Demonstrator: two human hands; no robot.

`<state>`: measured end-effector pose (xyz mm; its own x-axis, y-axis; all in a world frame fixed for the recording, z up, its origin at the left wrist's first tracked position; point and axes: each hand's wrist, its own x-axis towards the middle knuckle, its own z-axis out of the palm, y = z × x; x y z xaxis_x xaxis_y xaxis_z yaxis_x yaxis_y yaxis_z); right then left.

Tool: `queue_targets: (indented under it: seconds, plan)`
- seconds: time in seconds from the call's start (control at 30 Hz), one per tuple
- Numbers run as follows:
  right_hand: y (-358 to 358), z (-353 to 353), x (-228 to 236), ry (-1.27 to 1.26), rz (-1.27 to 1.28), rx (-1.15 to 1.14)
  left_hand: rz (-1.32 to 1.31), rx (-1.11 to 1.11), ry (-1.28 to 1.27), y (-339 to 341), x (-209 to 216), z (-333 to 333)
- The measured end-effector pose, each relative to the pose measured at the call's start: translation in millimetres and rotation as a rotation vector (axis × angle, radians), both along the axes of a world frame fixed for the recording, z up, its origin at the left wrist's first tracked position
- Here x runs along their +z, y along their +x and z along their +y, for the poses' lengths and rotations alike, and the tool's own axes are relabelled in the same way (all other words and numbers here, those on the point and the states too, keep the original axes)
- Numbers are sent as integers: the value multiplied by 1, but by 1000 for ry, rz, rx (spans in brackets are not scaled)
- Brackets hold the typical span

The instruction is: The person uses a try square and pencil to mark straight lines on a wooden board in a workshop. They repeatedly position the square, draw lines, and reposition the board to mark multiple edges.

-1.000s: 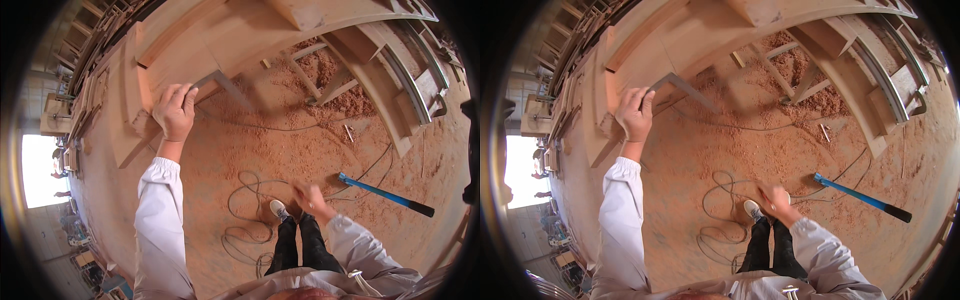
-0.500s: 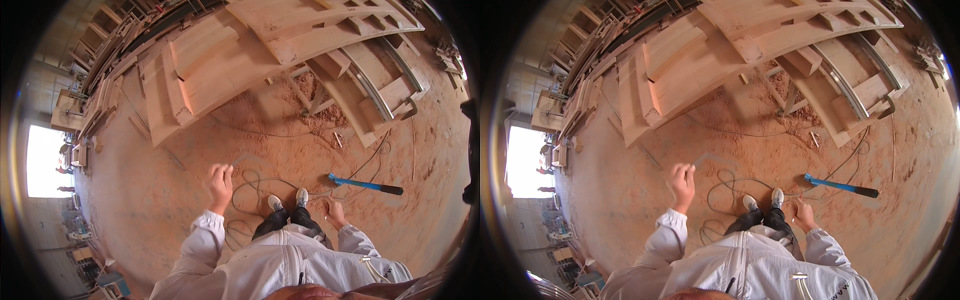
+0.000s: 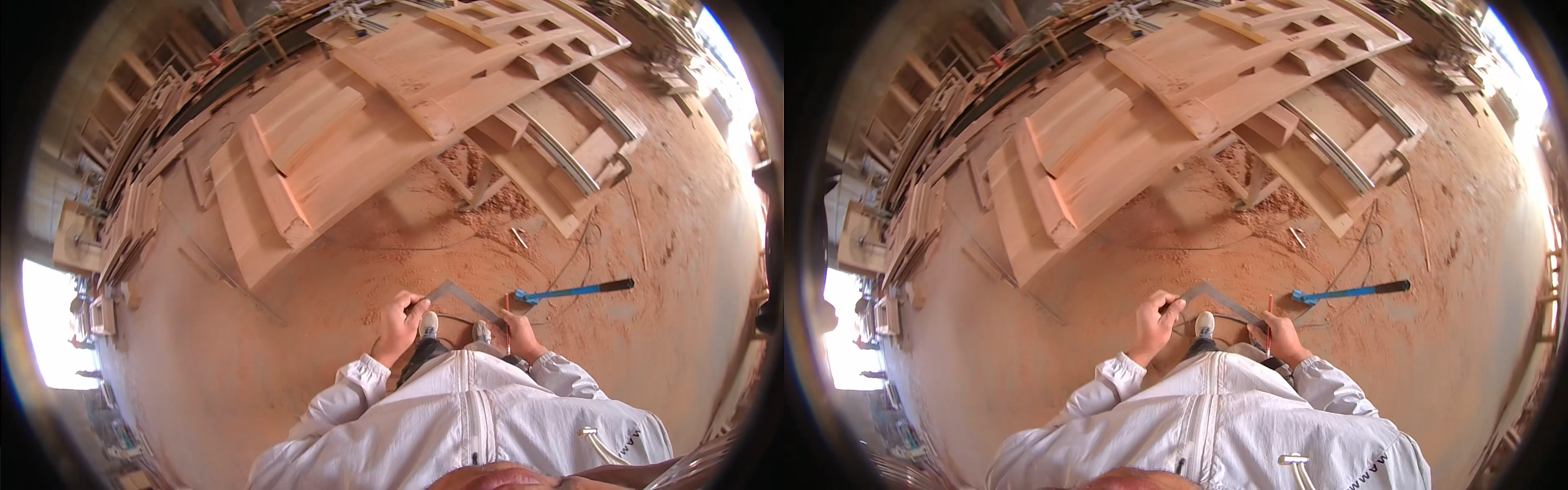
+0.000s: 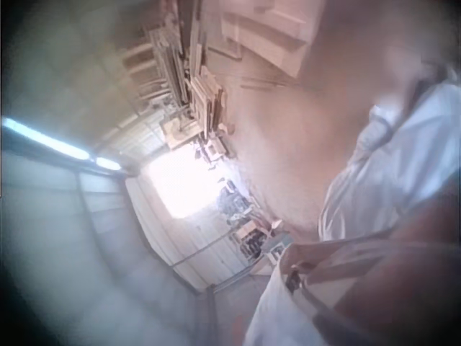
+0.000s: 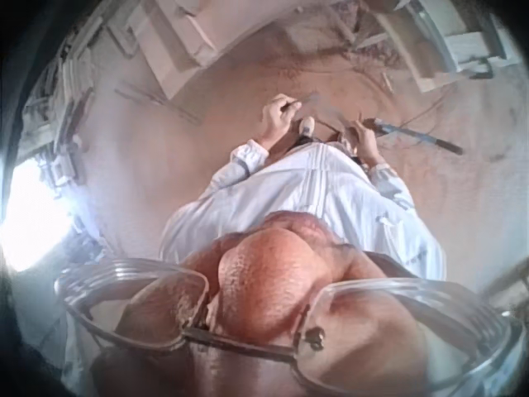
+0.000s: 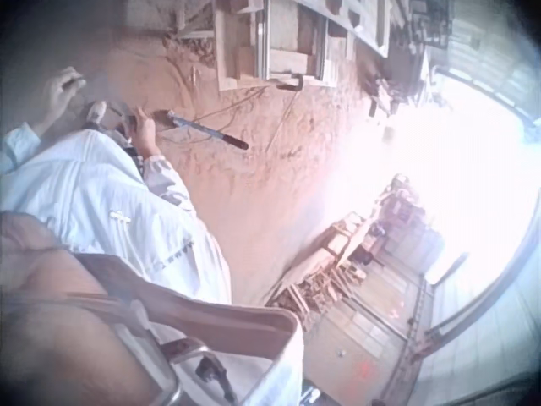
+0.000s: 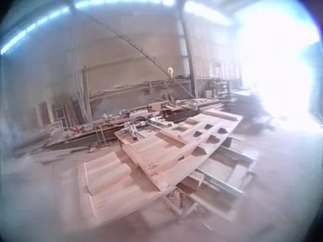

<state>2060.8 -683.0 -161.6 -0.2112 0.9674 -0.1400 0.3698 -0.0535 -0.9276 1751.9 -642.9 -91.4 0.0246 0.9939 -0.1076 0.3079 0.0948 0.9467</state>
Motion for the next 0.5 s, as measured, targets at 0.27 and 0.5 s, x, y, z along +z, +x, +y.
queue_targets:
  seconds: [0.27, 0.5]
  plan:
    - [19, -101, -7, -263, -348, -556, 214, -93, 239, -106, 27, 211]
    - [38, -256, -60, -523, -449, -914, 318, -341, 383, -78, -33, 255]
